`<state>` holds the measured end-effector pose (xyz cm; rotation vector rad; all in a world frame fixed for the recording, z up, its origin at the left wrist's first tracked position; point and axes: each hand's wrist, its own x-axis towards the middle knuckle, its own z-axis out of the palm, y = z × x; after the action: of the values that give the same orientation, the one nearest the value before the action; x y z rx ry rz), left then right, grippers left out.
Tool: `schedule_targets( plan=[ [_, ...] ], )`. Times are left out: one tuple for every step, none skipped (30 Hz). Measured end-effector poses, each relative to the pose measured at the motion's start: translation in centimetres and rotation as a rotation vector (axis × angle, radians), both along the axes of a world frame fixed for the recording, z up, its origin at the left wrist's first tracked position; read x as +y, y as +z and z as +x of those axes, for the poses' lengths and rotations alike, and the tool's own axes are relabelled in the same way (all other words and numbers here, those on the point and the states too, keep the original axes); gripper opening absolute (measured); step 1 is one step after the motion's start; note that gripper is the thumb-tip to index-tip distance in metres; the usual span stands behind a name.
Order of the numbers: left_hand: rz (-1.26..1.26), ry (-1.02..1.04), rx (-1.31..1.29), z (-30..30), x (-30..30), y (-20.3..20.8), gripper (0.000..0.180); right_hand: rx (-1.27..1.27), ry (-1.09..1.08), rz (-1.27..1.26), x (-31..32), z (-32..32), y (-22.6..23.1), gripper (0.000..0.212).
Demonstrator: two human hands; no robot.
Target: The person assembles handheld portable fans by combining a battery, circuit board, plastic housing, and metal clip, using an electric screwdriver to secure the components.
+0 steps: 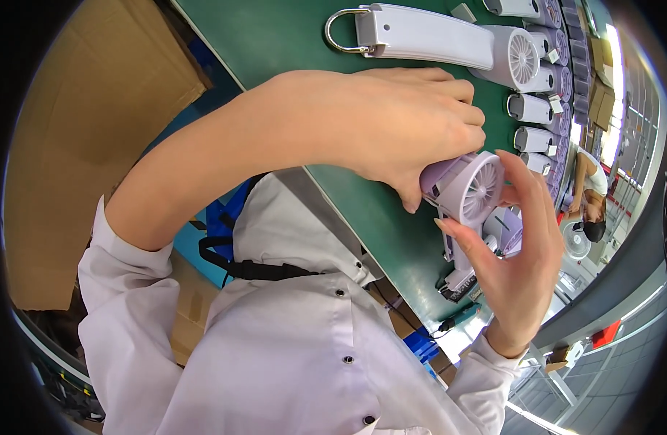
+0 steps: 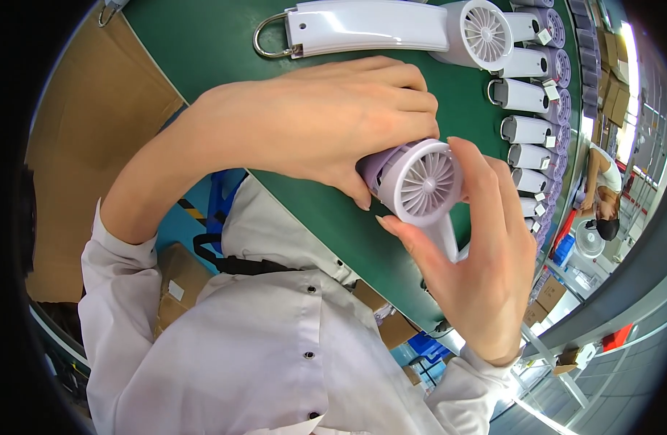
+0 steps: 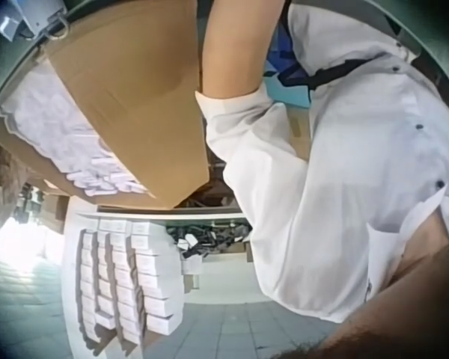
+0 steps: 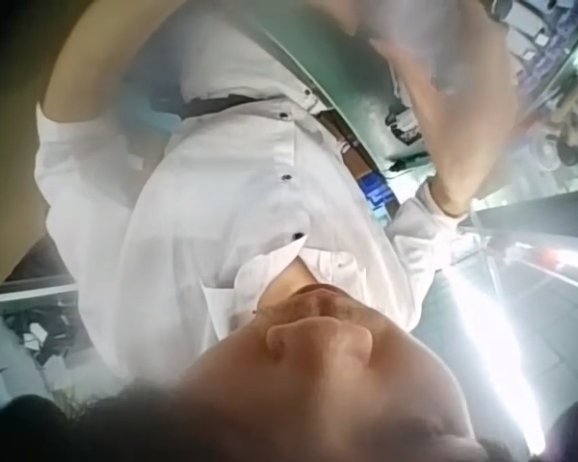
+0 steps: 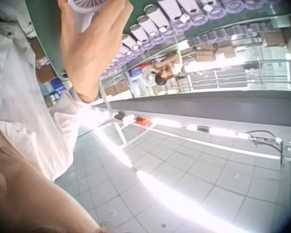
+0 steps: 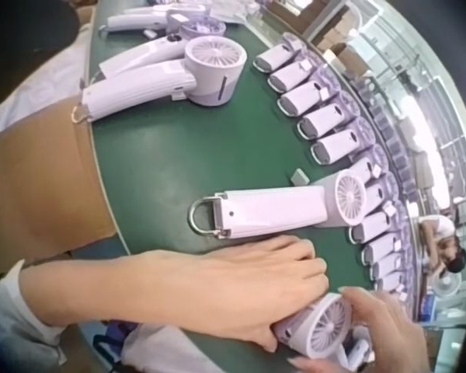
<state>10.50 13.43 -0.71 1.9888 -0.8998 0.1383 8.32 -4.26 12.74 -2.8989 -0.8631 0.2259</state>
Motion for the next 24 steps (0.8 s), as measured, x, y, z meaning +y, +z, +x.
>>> schedule_targets(
  plan=[
    [0.004,0.0,-0.002,-0.03,0.04,-0.02,0.047,0.03,-0.01,0.011,0.03,0.07,-0.09,0.075],
    [0.007,0.0,-0.004,-0.06,0.07,-0.05,0.047,0.061,-0.021,0.021,0.06,0.08,-0.18,0.074],
    [0.008,0.006,-0.003,-0.05,0.05,-0.03,0.047,0.061,-0.015,0.022,0.0,0.14,-0.2,0.074],
    [-0.001,0.004,-0.023,-0.02,0.01,-0.02,0.046,0.06,-0.008,0.018,-0.09,0.14,-0.19,0.074],
    [-0.009,0.001,-0.042,0.02,-0.01,-0.04,0.046,0.059,-0.001,0.014,-0.14,0.2,-0.2,0.074],
    [-0.01,-0.001,-0.04,-0.08,0.02,-0.03,0.046,0.061,-0.004,0.012,-0.11,0.14,-0.18,0.074],
    [-0.003,0.001,-0.029,-0.18,0.1,-0.04,0.046,0.064,-0.002,0.009,-0.03,0.13,-0.17,0.074],
    [0.004,0.002,-0.018,-0.28,0.17,-0.04,0.047,0.067,0.0,0.005,0.05,0.13,-0.17,0.074],
    [0.002,-0.001,-0.018,-0.24,0.2,0.04,0.047,0.069,0.002,0.0,0.08,0.24,-0.18,0.074],
    [0.006,0.006,-0.004,-0.23,0.22,0.13,0.047,0.069,-0.001,-0.002,0.06,0.31,-0.2,0.074],
    [0.01,0.014,0.009,-0.19,0.21,0.2,0.046,0.073,0.0,-0.006,0.03,0.37,-0.22,0.074],
    [0.01,0.012,0.011,-0.15,0.18,0.21,0.046,0.079,0.003,-0.007,0.0,0.45,-0.24,0.074],
    [0.004,0.009,0.005,-0.09,0.12,0.21,0.046,0.081,0.002,-0.007,0.0,0.53,-0.25,0.074],
    [-0.003,0.006,-0.001,-0.03,0.05,0.21,0.046,0.081,0.005,-0.013,0.0,0.62,-0.25,0.074],
    [-0.004,0.004,0.001,-0.01,-0.01,0.13,0.046,0.082,0.007,-0.02,0.01,0.7,-0.25,0.075],
    [-0.008,0.012,-0.019,0.03,-0.08,0.03,0.045,0.083,0.005,-0.021,-0.01,0.81,-0.24,0.075],
    [-0.013,0.022,-0.04,0.09,-0.16,-0.07,0.044,0.082,0.03,-0.037,-0.07,0.96,-0.21,0.075],
    [-0.016,0.019,-0.039,0.14,-0.17,-0.05,0.044,0.08,0.052,-0.054,-0.05,1.0,-0.15,0.076],
    [-0.014,0.009,-0.042,0.21,-0.17,-0.05,0.043,0.08,0.05,-0.058,0.0,1.02,-0.09,0.076],
    [-0.013,0.001,-0.046,0.25,-0.19,-0.05,0.042,0.081,0.047,-0.066,0.08,1.03,-0.02,0.076],
    [-0.017,0.0,-0.05,0.15,-0.11,0.01,0.042,0.08,0.043,-0.074,0.25,0.86,0.08,0.076],
    [-0.016,0.006,-0.054,0.01,-0.03,0.06,0.042,0.074,0.043,-0.08,0.42,0.66,0.18,0.076],
    [-0.017,0.013,-0.06,-0.15,0.05,0.1,0.041,0.061,0.047,-0.094,0.6,0.43,0.28,0.076],
    [-0.007,0.009,-0.045,-0.05,0.0,-0.01,0.041,0.072,0.046,-0.091,0.48,0.69,0.11,0.075]
  ],
)
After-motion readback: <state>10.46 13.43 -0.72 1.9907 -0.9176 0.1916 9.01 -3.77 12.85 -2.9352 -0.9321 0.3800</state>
